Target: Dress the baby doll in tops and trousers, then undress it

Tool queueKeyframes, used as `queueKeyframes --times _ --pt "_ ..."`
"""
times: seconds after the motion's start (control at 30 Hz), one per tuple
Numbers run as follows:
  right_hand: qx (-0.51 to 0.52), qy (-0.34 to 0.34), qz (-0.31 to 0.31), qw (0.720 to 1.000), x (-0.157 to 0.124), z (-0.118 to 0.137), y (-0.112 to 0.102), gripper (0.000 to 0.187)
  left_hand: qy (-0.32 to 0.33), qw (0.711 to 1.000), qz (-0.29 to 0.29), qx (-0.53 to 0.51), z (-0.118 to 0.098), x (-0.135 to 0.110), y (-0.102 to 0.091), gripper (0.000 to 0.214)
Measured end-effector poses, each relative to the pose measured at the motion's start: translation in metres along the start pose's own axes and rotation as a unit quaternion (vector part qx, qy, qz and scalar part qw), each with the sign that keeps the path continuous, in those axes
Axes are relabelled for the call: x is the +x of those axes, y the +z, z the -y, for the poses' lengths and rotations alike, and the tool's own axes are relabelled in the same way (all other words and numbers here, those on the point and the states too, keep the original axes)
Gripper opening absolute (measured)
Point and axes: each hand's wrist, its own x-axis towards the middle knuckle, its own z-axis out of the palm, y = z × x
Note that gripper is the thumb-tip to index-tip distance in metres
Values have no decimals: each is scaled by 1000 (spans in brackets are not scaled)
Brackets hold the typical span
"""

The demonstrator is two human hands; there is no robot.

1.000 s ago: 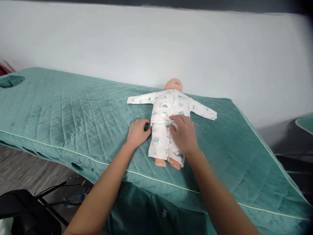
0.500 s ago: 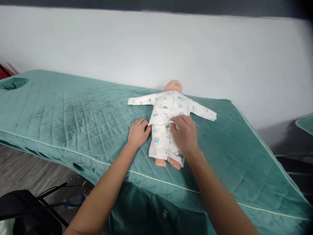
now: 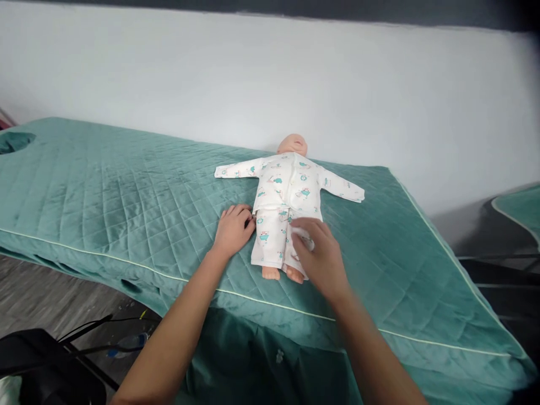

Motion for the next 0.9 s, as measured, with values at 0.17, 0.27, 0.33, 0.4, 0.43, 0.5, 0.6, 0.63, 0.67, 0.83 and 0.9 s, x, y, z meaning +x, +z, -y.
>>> queueKeyframes --times 0.17,0.27,0.33,0.4,0.43,0.5,0.6,0.63,0.67,0.83,0.9 --pt "-14 -4 69 998 -44 15 -7 22 6 998 16 -55 -13 -38 -9 11" --pt "-60 -2 88 994 -49 19 -7 17 28 995 38 -85 -23 -66 -15 9" --pt "-88 -4 109 990 -48 22 -6 17 30 993 42 -109 -27 -82 -17 11" --pt "-117 -16 130 985 -47 27 -4 20 21 991 33 -125 -30 -92 -18 10" --pt "-135 -20 133 982 -47 29 -2 20 16 991 26 -127 -31 -95 -18 9" --pt "-173 -22 126 977 -47 34 3 16 9 992 19 -123 -32 -98 -17 9" --pt "-210 -13 102 972 -46 38 11 10 -7 994 12 -110 -34 -98 -14 9" --pt "-216 -11 95 972 -46 38 14 10 -16 994 7 -105 -36 -97 -12 8" --pt "-219 -10 88 972 -46 37 17 9 -25 995 1 -98 -38 -97 -11 6" --pt "-212 -13 61 975 -46 32 29 13 -87 994 -55 -48 -49 -101 -4 6" --pt "-205 -17 53 977 -46 30 30 13 -91 993 -63 -45 -52 -103 -3 6"
